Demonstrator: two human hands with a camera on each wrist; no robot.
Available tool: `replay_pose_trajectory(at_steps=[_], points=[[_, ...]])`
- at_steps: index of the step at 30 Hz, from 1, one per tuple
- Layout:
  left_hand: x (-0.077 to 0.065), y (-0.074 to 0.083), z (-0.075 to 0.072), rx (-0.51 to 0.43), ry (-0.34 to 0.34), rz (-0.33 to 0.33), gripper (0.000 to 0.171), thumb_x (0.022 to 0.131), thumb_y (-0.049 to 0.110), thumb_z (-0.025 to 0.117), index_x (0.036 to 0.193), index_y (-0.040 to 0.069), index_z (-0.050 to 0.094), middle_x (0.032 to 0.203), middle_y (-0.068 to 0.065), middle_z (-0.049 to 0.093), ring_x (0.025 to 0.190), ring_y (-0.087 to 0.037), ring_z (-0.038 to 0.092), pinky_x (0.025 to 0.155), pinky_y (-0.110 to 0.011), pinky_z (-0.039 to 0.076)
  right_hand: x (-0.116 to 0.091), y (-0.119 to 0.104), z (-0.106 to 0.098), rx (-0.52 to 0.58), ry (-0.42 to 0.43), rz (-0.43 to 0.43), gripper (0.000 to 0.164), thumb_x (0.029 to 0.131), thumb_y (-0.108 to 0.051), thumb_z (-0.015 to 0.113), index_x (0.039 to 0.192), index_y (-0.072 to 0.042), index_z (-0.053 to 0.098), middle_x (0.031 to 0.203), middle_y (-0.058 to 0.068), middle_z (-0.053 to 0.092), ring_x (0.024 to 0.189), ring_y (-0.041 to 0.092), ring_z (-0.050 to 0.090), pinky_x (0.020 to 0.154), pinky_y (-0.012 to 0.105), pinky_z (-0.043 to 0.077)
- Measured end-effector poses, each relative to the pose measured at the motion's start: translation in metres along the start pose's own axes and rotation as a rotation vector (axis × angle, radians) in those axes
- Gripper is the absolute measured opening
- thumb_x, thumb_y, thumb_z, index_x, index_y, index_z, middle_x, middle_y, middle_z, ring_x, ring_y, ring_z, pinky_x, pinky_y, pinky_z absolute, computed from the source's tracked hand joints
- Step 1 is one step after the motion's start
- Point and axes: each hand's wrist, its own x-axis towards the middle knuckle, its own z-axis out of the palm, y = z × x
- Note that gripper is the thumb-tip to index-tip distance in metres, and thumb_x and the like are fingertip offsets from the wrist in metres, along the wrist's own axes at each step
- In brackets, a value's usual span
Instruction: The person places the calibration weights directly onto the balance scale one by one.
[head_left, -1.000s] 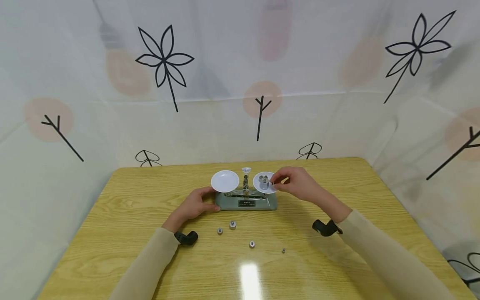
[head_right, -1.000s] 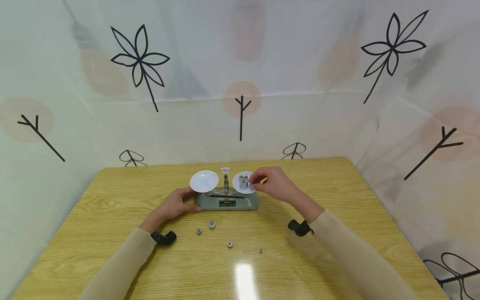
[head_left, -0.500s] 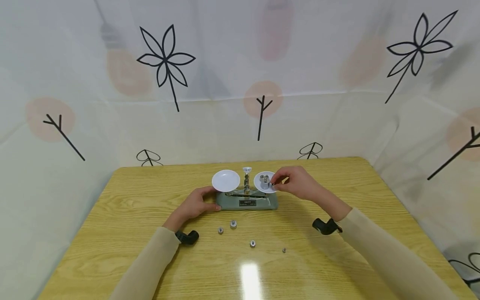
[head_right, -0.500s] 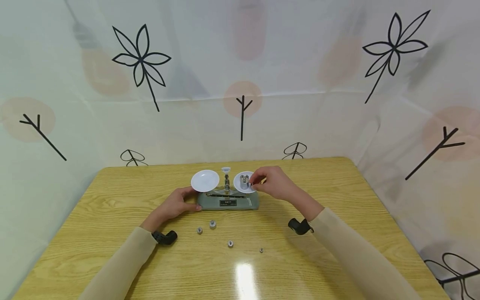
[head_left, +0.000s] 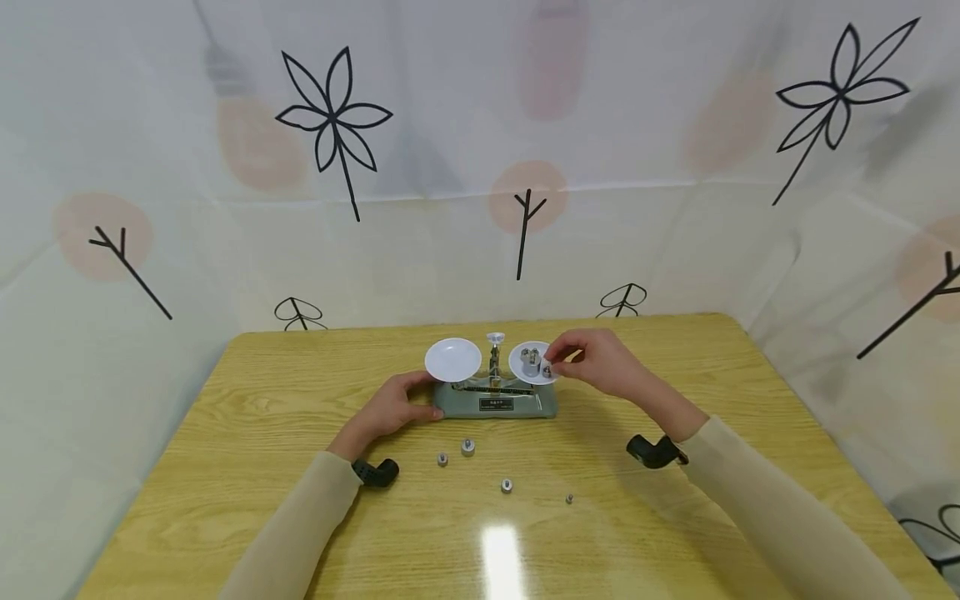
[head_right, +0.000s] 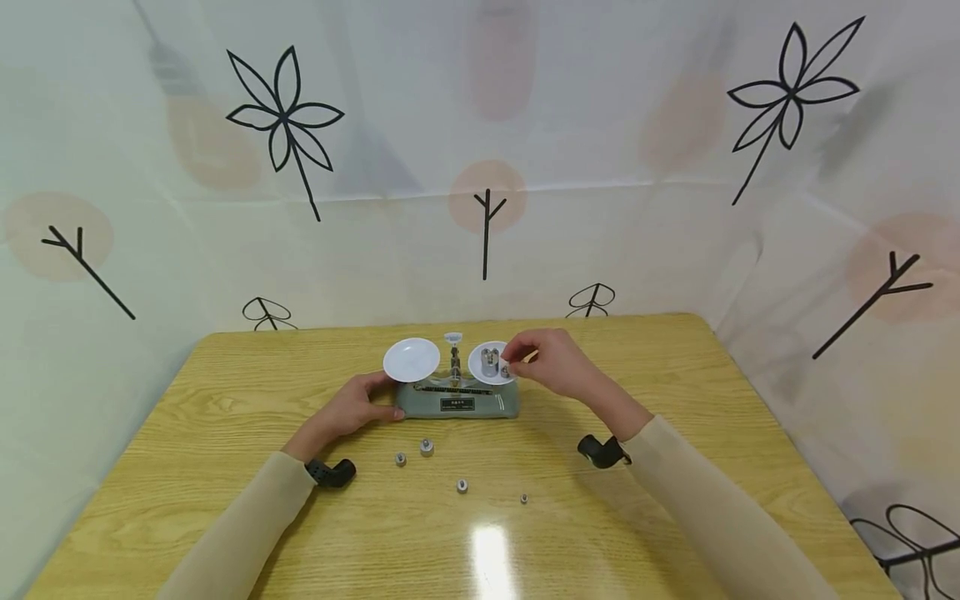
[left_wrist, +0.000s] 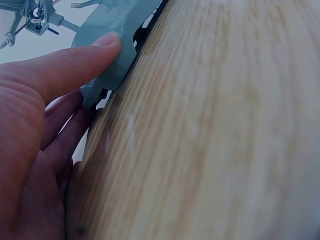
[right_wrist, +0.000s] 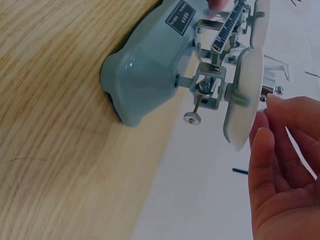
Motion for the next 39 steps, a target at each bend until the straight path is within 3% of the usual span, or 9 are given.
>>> replay_pose_trajectory(at_steps=[12, 20, 27, 39], points=[[0.000, -0.001, 0.000, -0.008, 0.014, -0.005, 0.059, 0.080, 0.016, 0.085, 0.134, 0.010, 0.062, 0.134, -0.004, 0.061, 0.133, -0.024, 0.047, 0.113, -0.048, 0.032, -0.011, 0.009, -0.005, 0.029, 0.066, 0.018, 0.014, 0.089, -0.003, 0.075, 0.102, -0.007, 0.074, 0.100, 0.005, 0.070, 0.092, 0.022, 0.066, 0.075, 0.030, 0.057], [0.001, 0.001, 0.002, 0.017, 0.023, 0.000, 0.059, 0.082, 0.007, 0.082, 0.136, 0.001, 0.059, 0.136, -0.013, 0.059, 0.133, -0.033, 0.046, 0.112, -0.053, 0.031, -0.020, 0.020, -0.006, 0.043, 0.123, 0.070, 0.011, 0.090, -0.004, 0.073, 0.101, -0.006, 0.073, 0.100, 0.005, 0.069, 0.092, 0.022, 0.065, 0.074, 0.028, 0.056], [0.001, 0.000, 0.003, -0.010, 0.017, 0.001, 0.060, 0.081, 0.008, 0.083, 0.136, 0.003, 0.060, 0.136, -0.011, 0.059, 0.133, -0.030, 0.046, 0.113, -0.051, 0.031, -0.026, 0.031, -0.001, 0.062, 0.120, 0.113, 0.008, 0.091, -0.006, 0.073, 0.099, -0.009, 0.073, 0.098, 0.004, 0.069, 0.090, 0.022, 0.065, 0.074, 0.028, 0.056], [0.001, -0.002, 0.002, -0.012, 0.016, 0.018, 0.060, 0.080, 0.016, 0.085, 0.135, 0.009, 0.062, 0.135, -0.005, 0.061, 0.132, -0.026, 0.047, 0.113, -0.050, 0.032, -0.027, 0.052, 0.019, 0.139, 0.065, 0.155, 0.013, 0.091, -0.005, 0.072, 0.103, 0.001, 0.071, 0.100, 0.010, 0.070, 0.093, 0.022, 0.064, 0.077, 0.026, 0.054]])
